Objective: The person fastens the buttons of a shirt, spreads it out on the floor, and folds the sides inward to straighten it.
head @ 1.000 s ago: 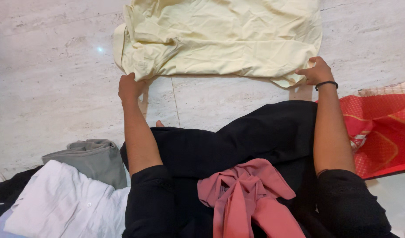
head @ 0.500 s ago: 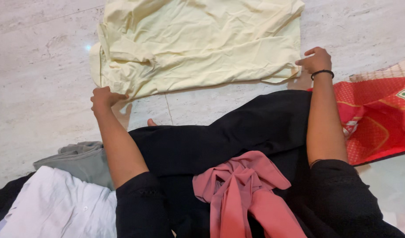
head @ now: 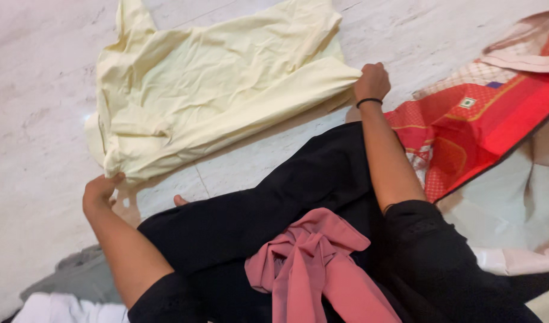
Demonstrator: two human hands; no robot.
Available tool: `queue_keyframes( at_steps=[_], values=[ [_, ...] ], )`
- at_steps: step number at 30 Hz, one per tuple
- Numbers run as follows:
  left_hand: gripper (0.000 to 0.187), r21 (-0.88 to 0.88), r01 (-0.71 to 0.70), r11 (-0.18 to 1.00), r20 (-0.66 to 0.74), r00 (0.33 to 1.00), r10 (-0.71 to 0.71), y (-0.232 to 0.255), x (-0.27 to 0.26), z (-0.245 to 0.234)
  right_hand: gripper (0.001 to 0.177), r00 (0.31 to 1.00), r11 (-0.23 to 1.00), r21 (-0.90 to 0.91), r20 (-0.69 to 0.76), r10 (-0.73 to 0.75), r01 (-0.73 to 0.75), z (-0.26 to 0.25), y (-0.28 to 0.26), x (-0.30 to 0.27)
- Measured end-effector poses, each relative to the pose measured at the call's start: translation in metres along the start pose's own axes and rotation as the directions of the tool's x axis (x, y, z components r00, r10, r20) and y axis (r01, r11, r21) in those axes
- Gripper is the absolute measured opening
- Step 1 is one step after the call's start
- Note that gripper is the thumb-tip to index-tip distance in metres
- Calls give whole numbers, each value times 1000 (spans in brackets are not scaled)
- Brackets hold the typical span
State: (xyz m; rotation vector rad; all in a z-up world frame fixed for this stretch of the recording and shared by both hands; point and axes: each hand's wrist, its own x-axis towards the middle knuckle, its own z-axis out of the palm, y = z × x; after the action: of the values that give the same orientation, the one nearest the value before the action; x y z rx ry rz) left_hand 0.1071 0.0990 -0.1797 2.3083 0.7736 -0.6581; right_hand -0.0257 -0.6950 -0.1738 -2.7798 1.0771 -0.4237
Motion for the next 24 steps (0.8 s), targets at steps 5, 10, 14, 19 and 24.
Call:
queue_keyframes(
  at_steps=[5, 10, 14, 19, 24],
  values=[
    [52, 20, 120, 993, 139, 983, -121, 32, -24, 0, 18, 909, 927, 48, 222, 353, -372, 6, 4, 7],
    [59, -47, 169, 984, 185, 970, -158, 40, -45, -7, 37, 601, 611, 262, 659, 452, -747, -13, 0, 9],
    [65, -90, 183, 979, 176, 970, -166, 38, -54, -8, 55, 507, 543, 312, 823, 256, -780, 5, 10, 12],
    [71, 11, 202, 979, 212, 957, -199, 23, -50, -4, 42, 652, 707, 282, 685, 326, -649, 19, 24, 17],
    [67, 196, 99, 976, 191, 972, -137, 33, -45, -4, 35, 880, 937, 212, 448, 159, -278, 28, 27, 18]
  ],
)
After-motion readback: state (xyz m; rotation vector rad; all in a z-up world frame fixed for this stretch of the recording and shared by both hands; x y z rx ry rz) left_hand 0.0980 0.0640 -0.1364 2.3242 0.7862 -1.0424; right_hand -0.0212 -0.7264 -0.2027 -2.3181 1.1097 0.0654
